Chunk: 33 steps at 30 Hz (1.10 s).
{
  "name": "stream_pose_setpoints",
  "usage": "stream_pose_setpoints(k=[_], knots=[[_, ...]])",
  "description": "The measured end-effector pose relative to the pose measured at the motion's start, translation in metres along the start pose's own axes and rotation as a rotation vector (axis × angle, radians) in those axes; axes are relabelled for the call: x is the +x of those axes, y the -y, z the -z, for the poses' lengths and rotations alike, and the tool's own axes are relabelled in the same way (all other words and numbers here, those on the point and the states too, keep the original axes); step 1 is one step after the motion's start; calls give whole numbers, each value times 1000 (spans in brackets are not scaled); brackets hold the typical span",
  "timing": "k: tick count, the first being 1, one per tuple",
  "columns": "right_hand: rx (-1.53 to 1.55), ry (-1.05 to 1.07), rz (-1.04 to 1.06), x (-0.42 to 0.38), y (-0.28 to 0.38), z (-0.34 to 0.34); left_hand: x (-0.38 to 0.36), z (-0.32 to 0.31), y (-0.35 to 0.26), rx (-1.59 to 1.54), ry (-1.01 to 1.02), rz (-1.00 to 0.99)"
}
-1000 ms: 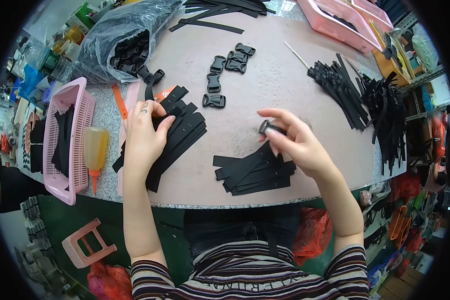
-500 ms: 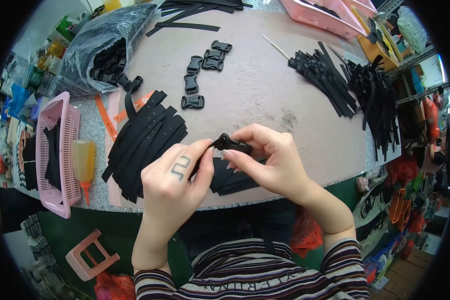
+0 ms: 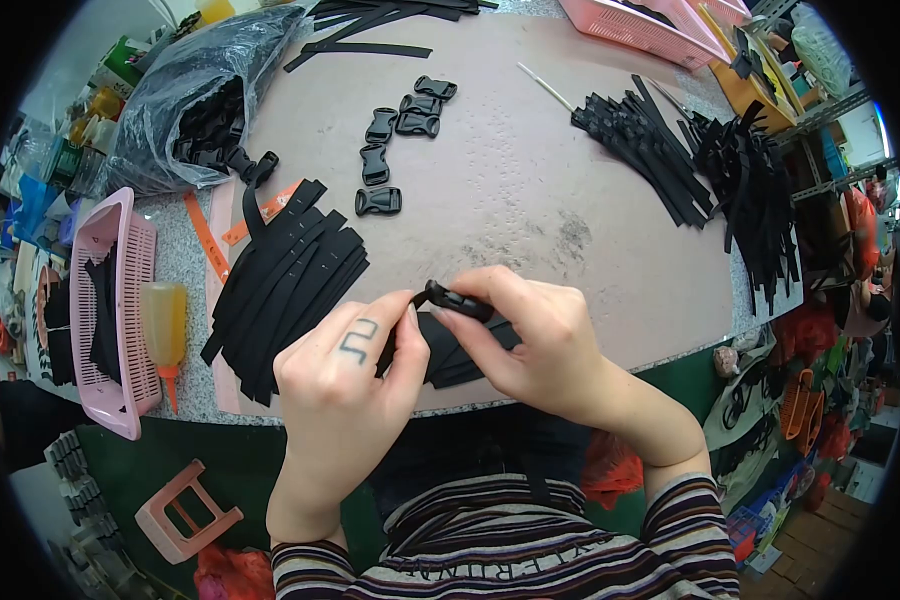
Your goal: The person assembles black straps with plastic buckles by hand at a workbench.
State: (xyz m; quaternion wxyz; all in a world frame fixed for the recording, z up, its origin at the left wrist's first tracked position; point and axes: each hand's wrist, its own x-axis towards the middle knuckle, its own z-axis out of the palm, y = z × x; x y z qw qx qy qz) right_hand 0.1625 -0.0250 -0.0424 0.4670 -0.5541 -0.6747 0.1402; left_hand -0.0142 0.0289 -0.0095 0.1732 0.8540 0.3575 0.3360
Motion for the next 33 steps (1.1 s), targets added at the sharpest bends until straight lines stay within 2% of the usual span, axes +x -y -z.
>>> stream_pose_setpoints(k=[5,8,11,14,17,23,26,33], knots=[[-59,-10,55,-1,4,-2,-1,-7,1,53,-36,-57],[-7,-4,26,1,2,0,3,3,-6,-13,52,74],[52,21,-58,3,1,7,-1,9,0,-99,89,119],[13,82,-33,1,5,6,1,10,0,-102,166,120],[28,77,-39,2,9,6,2,8,2,-143,138,83],[44,97,-64,1,11,11,5,13,1,-290,200,134],[70,106,-76,3,12,14,8,19,2,-298,258,140],[167,181,-147,4,10,20,10,22,2,-243,239,80]])
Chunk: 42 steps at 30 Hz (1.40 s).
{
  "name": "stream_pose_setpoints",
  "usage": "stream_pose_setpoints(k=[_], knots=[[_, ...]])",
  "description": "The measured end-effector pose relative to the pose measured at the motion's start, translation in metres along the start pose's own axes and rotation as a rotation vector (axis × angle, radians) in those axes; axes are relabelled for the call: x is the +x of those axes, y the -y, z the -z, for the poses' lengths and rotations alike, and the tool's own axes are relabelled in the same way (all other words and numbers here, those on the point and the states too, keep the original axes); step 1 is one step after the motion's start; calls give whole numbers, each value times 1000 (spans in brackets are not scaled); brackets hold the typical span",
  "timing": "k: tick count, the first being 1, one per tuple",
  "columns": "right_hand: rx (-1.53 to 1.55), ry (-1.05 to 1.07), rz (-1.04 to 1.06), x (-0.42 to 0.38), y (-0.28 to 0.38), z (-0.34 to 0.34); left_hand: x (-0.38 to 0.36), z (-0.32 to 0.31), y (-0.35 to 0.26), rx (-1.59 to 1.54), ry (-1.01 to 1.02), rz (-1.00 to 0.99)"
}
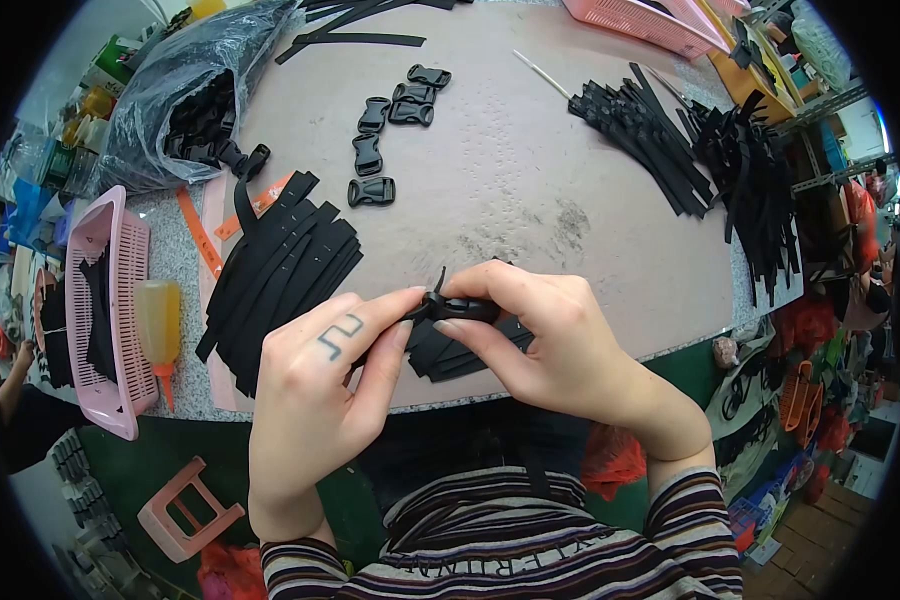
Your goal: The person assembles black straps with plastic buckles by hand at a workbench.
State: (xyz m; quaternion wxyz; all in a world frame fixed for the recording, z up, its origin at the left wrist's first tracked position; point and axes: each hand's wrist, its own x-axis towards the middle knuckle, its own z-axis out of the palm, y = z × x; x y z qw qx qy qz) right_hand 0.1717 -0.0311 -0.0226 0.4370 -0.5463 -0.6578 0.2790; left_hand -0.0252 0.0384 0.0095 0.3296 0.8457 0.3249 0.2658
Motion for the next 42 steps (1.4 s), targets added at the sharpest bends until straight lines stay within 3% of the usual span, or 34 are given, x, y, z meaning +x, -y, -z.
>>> stream_pose_setpoints(k=[5,7,8,11,12,15,27,33,35,37,38,40,41,42], knots=[[97,102,-55,0,2,8,2,7,4,-13,58,-27],[278,207,-148,-1,5,16,6,16,-6,-157,38,173],[370,261,-194,-2,6,19,7,25,-4,-180,154,251],[547,352,-192,-6,2,20,6,23,12,-279,265,8],[573,395,-234,-4,6,24,8,29,8,-237,342,46],[635,412,-263,-6,5,25,5,28,8,-283,315,53],[640,430,-165,-8,-1,24,8,25,9,-410,365,61],[789,517,-351,-13,3,31,-13,-1,17,-552,234,-15],[718,616,-209,-21,5,39,-20,1,4,-615,361,-16],[784,650,-297,-33,14,40,-27,-1,-2,-678,473,-42],[864,629,-347,-41,13,36,-33,-7,-2,-753,407,-41],[1309,414,-595,-59,14,25,-44,-29,2,-892,270,-37],[1528,291,-713,-70,14,15,-45,-46,-1,-921,95,-85],[1624,145,-590,-80,10,-6,-42,-57,-5,-823,-9,-141]])
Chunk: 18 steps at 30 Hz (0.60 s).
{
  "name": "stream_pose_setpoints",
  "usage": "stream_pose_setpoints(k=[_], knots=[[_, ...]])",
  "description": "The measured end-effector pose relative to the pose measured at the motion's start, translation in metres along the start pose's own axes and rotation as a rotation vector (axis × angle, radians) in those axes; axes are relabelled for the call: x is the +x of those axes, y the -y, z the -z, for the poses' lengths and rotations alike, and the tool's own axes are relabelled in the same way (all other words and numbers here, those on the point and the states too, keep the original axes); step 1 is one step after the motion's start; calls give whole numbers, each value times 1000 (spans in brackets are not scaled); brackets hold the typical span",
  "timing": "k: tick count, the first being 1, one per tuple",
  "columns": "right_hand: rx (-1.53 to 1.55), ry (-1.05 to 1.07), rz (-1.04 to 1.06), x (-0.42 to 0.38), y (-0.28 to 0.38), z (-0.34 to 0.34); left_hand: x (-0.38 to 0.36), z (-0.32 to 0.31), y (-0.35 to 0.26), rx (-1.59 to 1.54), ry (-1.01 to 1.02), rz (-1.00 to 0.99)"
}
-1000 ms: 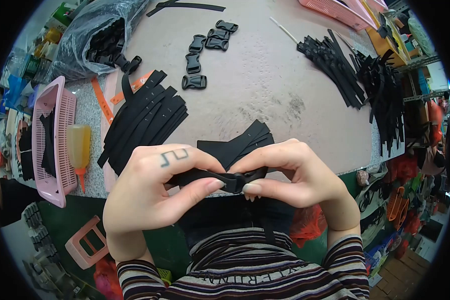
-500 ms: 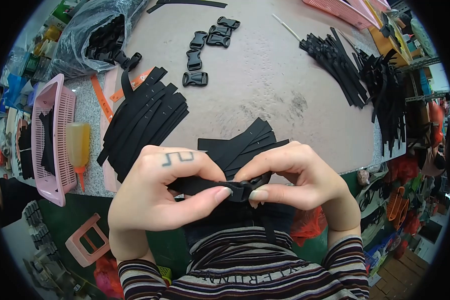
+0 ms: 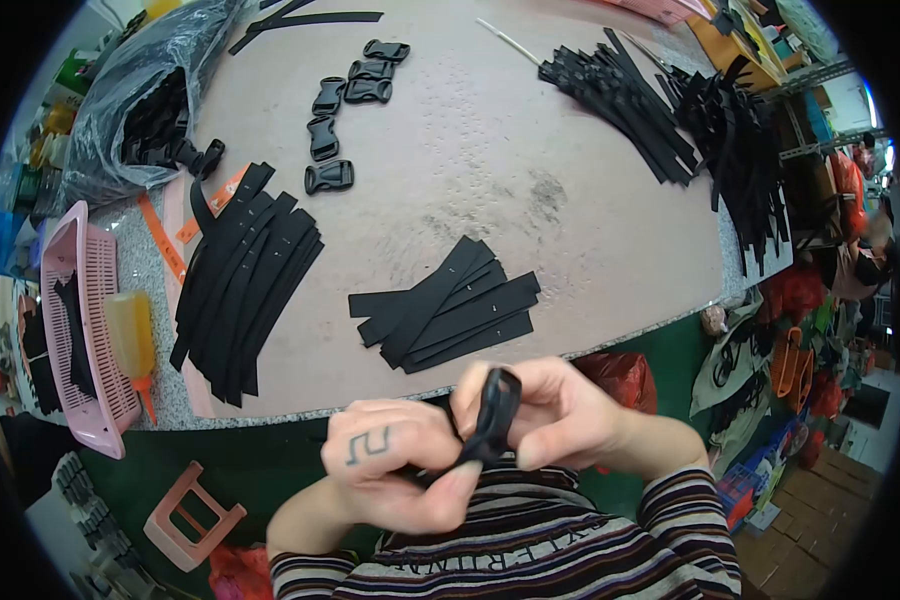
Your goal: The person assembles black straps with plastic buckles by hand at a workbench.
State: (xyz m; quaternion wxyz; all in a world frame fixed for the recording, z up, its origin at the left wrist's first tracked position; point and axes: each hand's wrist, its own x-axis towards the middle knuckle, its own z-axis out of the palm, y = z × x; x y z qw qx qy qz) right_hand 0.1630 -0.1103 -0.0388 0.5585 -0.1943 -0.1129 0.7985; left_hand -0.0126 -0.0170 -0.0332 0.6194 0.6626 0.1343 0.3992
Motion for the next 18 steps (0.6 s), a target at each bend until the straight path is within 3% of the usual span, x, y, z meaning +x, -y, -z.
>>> stream_pose_setpoints(k=[2,3,5,6,7,9,12,18], knots=[[-37,-94,114,-7,-8,2,4,-19,16,184,-105,-164],[-57,-183,167,-12,-5,2,2,-29,18,298,-138,-128],[-365,-294,392,-20,11,2,13,-22,22,399,98,-28],[-343,-256,359,-28,24,8,18,-11,11,488,192,127],[-321,-216,326,-37,39,14,25,-5,11,555,122,181],[-350,-326,192,-41,62,5,32,9,25,815,-33,248],[-528,-414,178,-9,61,12,44,9,48,1001,-21,188],[-657,-445,74,21,53,43,47,2,62,991,-29,188]])
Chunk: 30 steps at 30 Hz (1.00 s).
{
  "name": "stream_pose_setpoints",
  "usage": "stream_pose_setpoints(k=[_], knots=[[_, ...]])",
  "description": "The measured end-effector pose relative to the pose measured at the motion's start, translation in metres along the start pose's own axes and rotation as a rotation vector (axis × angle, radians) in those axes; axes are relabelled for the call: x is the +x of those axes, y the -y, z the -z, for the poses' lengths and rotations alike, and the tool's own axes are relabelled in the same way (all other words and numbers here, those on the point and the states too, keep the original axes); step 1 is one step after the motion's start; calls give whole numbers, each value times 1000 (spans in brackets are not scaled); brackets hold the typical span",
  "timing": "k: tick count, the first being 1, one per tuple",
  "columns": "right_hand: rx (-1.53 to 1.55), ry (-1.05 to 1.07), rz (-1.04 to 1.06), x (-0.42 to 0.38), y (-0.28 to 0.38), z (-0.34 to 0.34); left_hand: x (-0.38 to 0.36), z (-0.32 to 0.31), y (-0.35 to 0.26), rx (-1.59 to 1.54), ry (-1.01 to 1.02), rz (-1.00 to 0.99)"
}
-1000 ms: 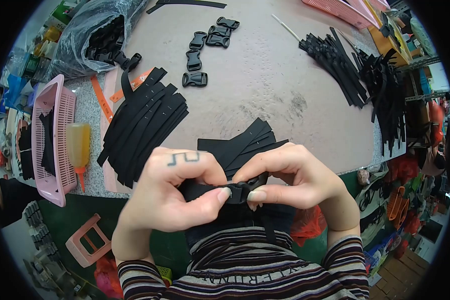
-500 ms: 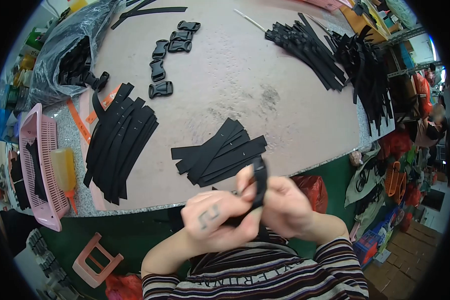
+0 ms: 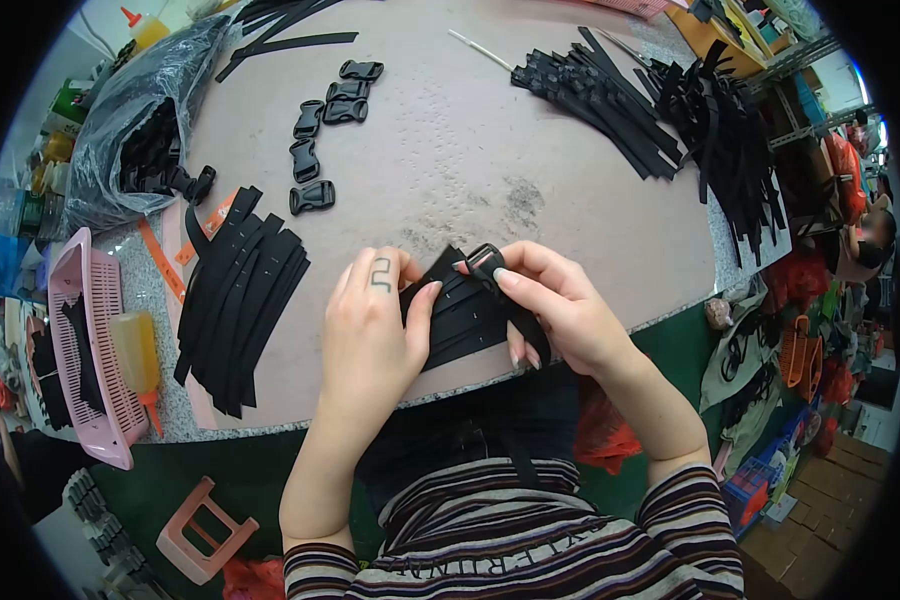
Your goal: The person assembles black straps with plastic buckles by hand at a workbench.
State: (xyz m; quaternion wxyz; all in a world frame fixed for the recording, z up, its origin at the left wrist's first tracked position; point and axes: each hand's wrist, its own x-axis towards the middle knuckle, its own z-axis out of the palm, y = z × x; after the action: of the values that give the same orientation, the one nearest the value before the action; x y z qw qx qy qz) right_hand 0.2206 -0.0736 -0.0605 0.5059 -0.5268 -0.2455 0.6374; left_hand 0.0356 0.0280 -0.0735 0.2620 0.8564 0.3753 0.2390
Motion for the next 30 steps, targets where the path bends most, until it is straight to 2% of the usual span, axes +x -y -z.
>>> stream_pose_setpoints(k=[4,5,7,9,11,15,23,30], knots=[[-26,-31,-25,-1,2,-1,-1,11,-2,-277,-33,247],[-59,-25,-4,-3,5,-2,-1,15,7,-410,-130,205],[-125,-11,35,-9,13,-6,-5,33,7,-616,-113,248],[-203,18,105,-17,13,-18,-10,60,-12,-467,31,180],[-392,20,259,-19,18,-29,-14,68,-25,-276,-15,-78],[-709,-4,432,-19,23,-40,-25,66,-33,-33,-143,-162],[-1034,-82,801,-13,15,-48,-35,73,-41,62,-75,-158],[-1105,-88,883,-14,15,-57,-34,70,-39,79,-93,-154]])
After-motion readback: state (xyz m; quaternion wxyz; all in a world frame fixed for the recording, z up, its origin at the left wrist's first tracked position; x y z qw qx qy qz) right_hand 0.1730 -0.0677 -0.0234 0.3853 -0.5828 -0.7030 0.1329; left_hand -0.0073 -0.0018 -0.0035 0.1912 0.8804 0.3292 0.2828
